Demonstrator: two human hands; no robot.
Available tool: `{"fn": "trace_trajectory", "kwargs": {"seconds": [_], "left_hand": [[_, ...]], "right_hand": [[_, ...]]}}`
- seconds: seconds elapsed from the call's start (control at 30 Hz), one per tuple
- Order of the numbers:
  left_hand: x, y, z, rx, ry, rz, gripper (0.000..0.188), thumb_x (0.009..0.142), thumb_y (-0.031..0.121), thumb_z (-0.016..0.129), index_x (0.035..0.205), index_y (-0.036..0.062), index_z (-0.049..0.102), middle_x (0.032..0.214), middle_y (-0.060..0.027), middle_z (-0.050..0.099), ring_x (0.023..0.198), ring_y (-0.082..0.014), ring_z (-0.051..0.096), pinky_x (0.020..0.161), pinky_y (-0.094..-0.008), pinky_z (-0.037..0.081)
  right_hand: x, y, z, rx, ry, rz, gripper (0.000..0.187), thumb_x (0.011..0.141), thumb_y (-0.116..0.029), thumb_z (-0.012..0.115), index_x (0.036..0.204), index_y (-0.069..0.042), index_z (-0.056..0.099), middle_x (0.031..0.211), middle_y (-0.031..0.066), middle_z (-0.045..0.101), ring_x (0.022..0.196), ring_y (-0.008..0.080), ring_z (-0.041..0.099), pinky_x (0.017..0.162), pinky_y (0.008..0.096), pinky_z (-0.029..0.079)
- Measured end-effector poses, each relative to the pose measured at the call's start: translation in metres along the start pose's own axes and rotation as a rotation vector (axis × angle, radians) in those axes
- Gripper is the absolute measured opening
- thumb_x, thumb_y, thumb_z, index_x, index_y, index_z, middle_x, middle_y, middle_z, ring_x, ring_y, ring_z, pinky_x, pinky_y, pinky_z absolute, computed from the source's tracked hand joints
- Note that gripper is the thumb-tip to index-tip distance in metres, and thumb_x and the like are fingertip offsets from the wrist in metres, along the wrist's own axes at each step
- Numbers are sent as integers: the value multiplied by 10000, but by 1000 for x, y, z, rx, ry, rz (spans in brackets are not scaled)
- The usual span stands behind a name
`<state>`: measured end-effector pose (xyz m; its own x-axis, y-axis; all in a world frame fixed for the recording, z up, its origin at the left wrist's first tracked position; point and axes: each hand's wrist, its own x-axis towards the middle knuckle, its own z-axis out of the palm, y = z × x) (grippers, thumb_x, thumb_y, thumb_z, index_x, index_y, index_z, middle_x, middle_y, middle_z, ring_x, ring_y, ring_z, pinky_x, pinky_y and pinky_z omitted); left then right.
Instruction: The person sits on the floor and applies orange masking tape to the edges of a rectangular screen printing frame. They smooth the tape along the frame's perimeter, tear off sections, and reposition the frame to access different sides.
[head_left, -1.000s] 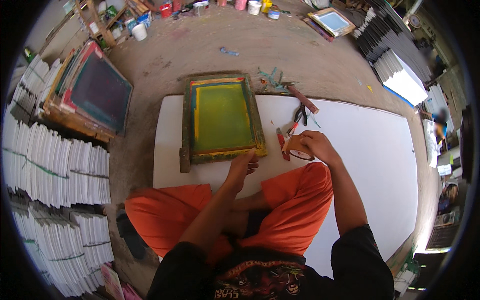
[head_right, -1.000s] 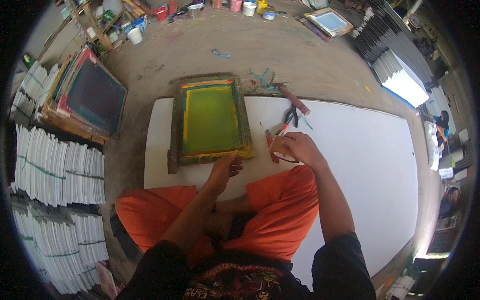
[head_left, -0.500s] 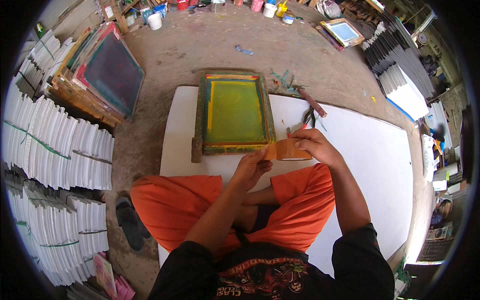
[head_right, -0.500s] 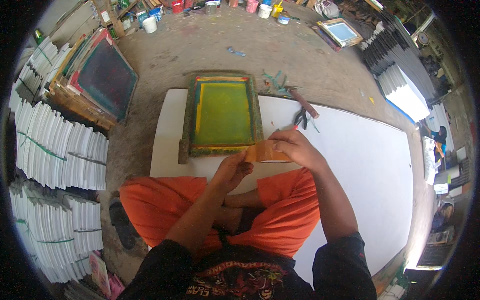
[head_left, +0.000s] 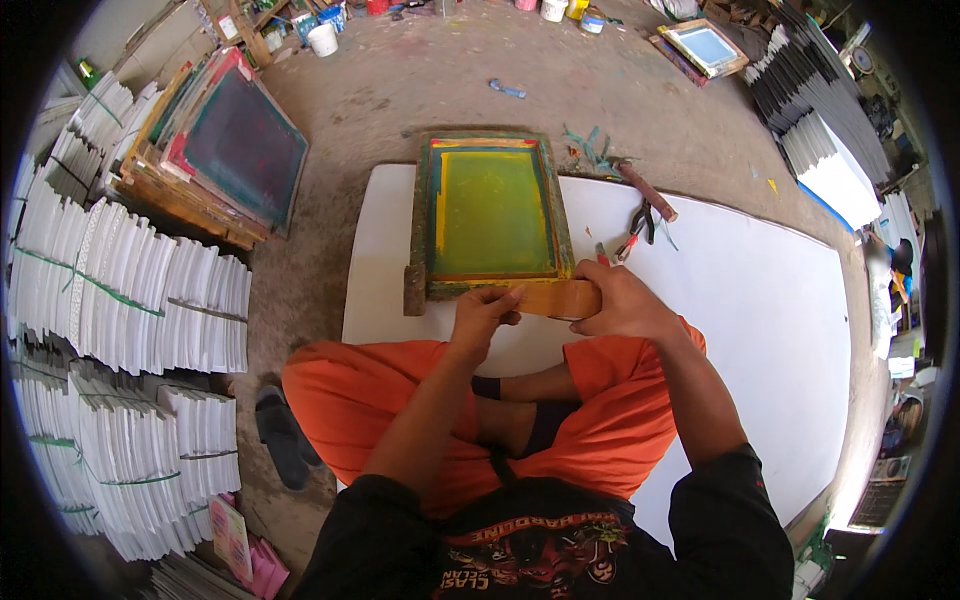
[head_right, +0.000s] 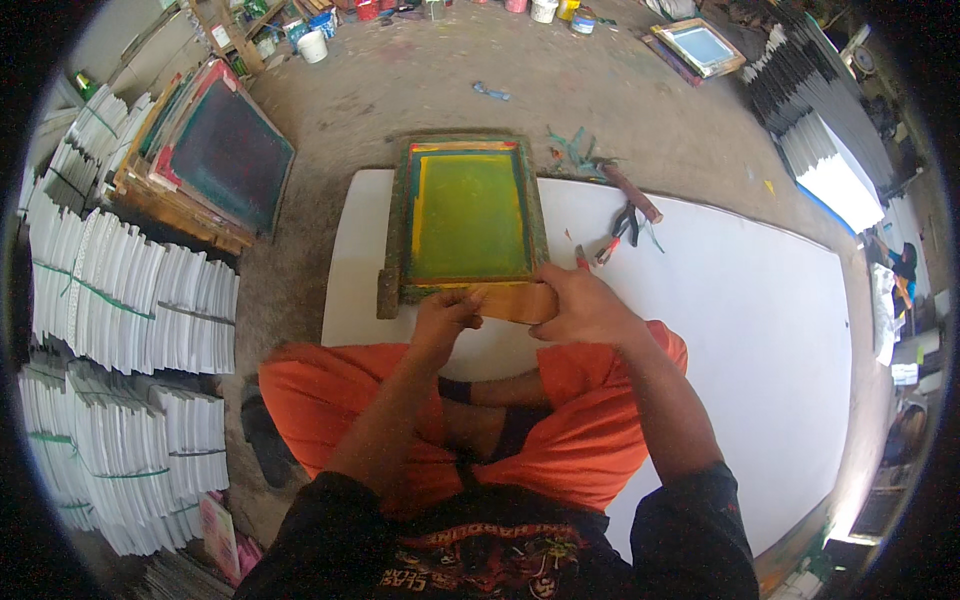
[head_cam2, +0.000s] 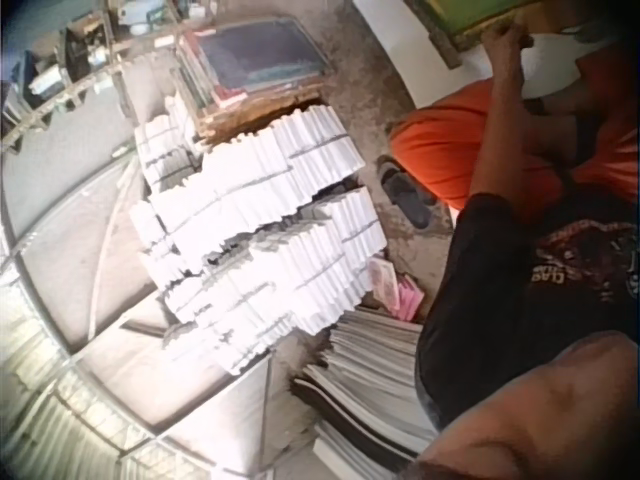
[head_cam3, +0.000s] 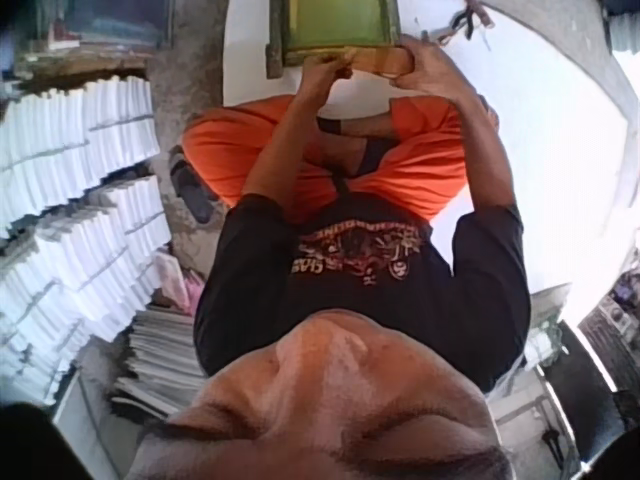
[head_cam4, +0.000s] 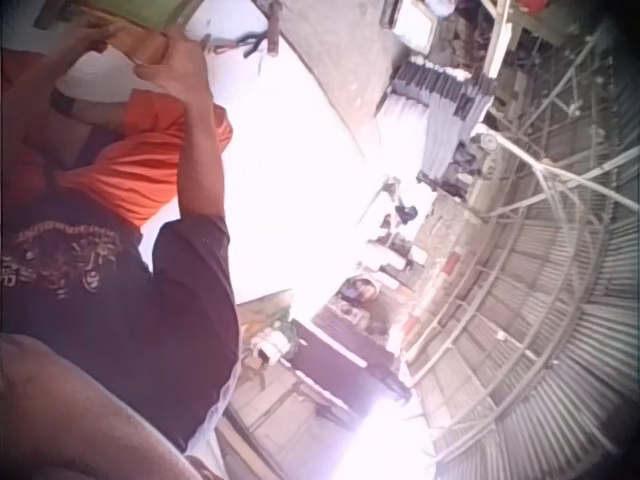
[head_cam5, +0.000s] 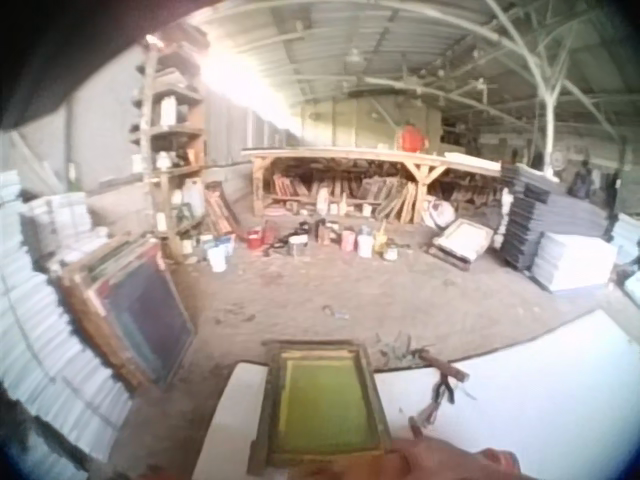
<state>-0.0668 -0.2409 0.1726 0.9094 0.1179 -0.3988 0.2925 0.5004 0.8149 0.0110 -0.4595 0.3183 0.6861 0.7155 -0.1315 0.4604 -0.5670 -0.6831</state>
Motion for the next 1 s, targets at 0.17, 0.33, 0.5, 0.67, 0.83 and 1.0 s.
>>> {"fn": "trace_trajectory", "kwargs": {"seconds": [0.17, 0.33, 0.5, 0.67, 0.83, 1.0], "left_hand": [[-3, 19, -29, 136, 32, 24, 222, 916, 188, 774, 925, -24, 711, 820, -65, 684, 674, -144, 630, 647, -289, 538], [-3, 30, -43, 230, 26, 52, 267, 877, 241, 827, 874, -7, 728, 772, -52, 679, 637, -120, 610, 609, -254, 514], [0, 39, -61, 257, 126, 44, 225, 913, 201, 785, 890, -14, 723, 809, -72, 676, 664, -154, 620, 632, -297, 529], [7, 29, -94, 280, 169, 25, 243, 903, 195, 794, 925, -37, 722, 809, -79, 683, 650, -150, 618, 628, -291, 533], [11, 22, -121, 303, 284, -26, 208, 897, 152, 796, 911, -41, 718, 786, -89, 696, 606, -144, 629, 582, -280, 541], [20, 10, -133, 449, 260, -83, 273, 865, 185, 838, 893, -61, 722, 757, -86, 689, 581, -140, 626, 537, -263, 527]], "right_hand": [[0, 20, 12, -233, -56, 28, 585, 660, -224, 794, 1181, -32, 612, 900, 252, 685, 898, 432, 680, 801, 506, 537], [3, 47, 25, -383, -118, 72, 489, 680, -216, 770, 1109, -40, 615, 873, 223, 694, 872, 428, 681, 786, 532, 532], [1, 76, 30, -417, 47, -5, 460, 694, -220, 743, 1125, -96, 641, 879, 191, 709, 856, 420, 685, 781, 538, 531], [-2, 111, 32, -464, 41, 17, 484, 714, -326, 792, 1147, -158, 657, 892, 141, 724, 866, 360, 704, 785, 508, 532], [-11, 155, 28, -488, -30, 122, 593, 687, -523, 855, 1141, -195, 658, 923, 82, 746, 858, 309, 715, 801, 467, 533], [-9, 181, 37, -428, 0, 108, 668, 616, -568, 877, 1150, -217, 680, 975, 59, 747, 902, 302, 713, 818, 456, 540]]}}
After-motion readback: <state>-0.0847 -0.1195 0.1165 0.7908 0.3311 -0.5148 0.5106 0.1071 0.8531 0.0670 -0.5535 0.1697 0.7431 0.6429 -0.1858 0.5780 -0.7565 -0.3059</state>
